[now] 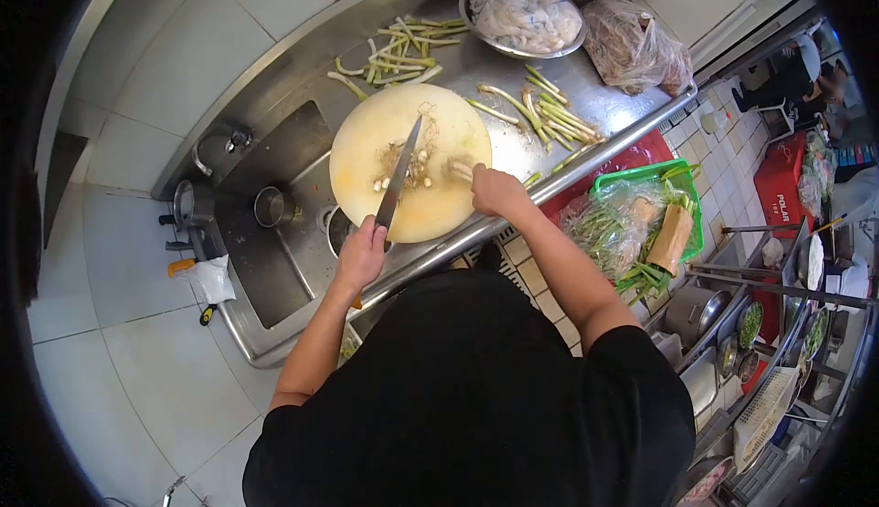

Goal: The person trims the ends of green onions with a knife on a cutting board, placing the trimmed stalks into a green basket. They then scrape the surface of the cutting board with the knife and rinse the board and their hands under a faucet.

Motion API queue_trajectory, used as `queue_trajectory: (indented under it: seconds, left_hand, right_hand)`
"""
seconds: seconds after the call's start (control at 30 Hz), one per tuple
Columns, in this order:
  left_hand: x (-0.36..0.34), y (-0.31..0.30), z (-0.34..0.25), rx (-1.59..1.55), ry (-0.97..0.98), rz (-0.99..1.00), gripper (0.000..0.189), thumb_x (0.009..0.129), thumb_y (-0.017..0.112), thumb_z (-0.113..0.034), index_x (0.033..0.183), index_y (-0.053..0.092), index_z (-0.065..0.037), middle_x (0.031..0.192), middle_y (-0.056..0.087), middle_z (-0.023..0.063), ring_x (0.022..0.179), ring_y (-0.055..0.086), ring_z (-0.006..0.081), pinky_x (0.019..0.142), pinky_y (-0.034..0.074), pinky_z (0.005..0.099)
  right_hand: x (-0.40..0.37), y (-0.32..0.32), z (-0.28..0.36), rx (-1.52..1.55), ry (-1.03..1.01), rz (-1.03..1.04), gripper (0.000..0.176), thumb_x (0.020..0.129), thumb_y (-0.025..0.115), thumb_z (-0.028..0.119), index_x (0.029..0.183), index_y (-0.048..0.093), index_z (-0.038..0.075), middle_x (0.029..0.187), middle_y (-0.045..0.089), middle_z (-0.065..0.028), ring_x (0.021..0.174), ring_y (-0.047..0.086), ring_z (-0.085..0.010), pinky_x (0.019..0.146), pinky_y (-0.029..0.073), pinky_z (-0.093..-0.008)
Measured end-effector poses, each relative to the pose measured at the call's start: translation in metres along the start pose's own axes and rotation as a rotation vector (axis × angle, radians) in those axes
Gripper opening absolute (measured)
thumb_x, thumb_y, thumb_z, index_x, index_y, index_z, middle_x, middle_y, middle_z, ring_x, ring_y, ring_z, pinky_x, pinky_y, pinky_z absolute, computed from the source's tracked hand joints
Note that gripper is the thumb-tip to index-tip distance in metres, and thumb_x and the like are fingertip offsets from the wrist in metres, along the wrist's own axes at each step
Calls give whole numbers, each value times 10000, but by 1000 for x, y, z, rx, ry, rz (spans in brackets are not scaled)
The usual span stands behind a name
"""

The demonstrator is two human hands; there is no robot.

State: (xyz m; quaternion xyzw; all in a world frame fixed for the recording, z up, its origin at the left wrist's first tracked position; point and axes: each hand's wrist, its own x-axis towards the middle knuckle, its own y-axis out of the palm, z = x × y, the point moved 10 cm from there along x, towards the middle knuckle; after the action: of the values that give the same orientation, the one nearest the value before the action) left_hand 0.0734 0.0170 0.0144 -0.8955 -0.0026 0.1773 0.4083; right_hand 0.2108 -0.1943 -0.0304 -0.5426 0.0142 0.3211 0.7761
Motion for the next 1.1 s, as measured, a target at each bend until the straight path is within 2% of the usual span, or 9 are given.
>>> queue_trajectory:
  seconds: [0.1,0.17,0.37,0.47,0.6,0.67,0.97,1.03,1.1]
  left_hand:
    - [-10,8,-11,112,21,74,237,963,450,-266,1026,489,-41,781,621,297,789,609,492,714,465,582]
    - [-16,25,-18,212,49,200,231,958,450,-261,1024,489,-43,785,625,291,802,620,478,733,470,581]
    - [-34,13,-25,294,-36,323,234,958,451,-228,1049,473,-13,816,624,308,820,604,496,751,457,579]
    - [-26,16,-24,260,3,376,232,960,448,-222,1048,472,-8,817,623,308,820,605,493,753,458,577]
    - [-8,31,-25,270,29,376,232,955,448,-226,1040,492,-15,861,629,305,868,613,481,793,460,566]
    - [-8,21,-27,271,-26,318,235,957,445,-227,1039,488,-11,863,626,311,869,608,484,795,456,570]
    - [-14,11,-27,321,-9,430,234,958,449,-218,1050,477,-5,858,629,307,862,606,490,786,455,572]
    - [-9,19,-24,310,3,437,235,958,452,-218,1046,474,-2,849,628,307,853,607,489,776,457,570]
    - [5,41,-18,295,15,442,236,957,454,-217,1042,471,2,839,626,308,844,609,488,767,460,568]
  right_hand:
    - [-19,6,9,-217,41,11,217,803,553,112,944,514,-48,823,676,-242,786,696,-360,698,556,-420]
    - [-23,10,13,-215,39,-10,212,800,552,110,938,513,-46,809,676,-239,759,697,-356,675,558,-417]
    - [-21,11,10,-226,37,-23,202,801,539,108,931,511,-44,772,673,-231,716,699,-345,637,557,-413]
    - [-22,10,12,-208,30,-22,203,810,529,112,940,509,-43,774,674,-227,725,699,-342,640,557,-412]
    - [-23,9,10,-195,49,23,209,822,519,116,961,504,-40,794,679,-219,750,700,-339,651,556,-409]
    - [-22,10,8,-210,50,21,214,822,520,117,966,502,-40,799,680,-217,752,700,-337,652,556,-407]
    - [-18,14,7,-207,42,46,215,829,519,127,972,501,-33,796,681,-215,722,699,-335,630,556,-403]
    - [-19,18,7,-202,41,64,209,832,516,126,969,503,-31,798,680,-217,713,698,-338,623,555,-403]
    - [-22,14,10,-207,16,-13,191,835,514,120,957,506,-26,780,675,-208,685,694,-335,611,555,-406]
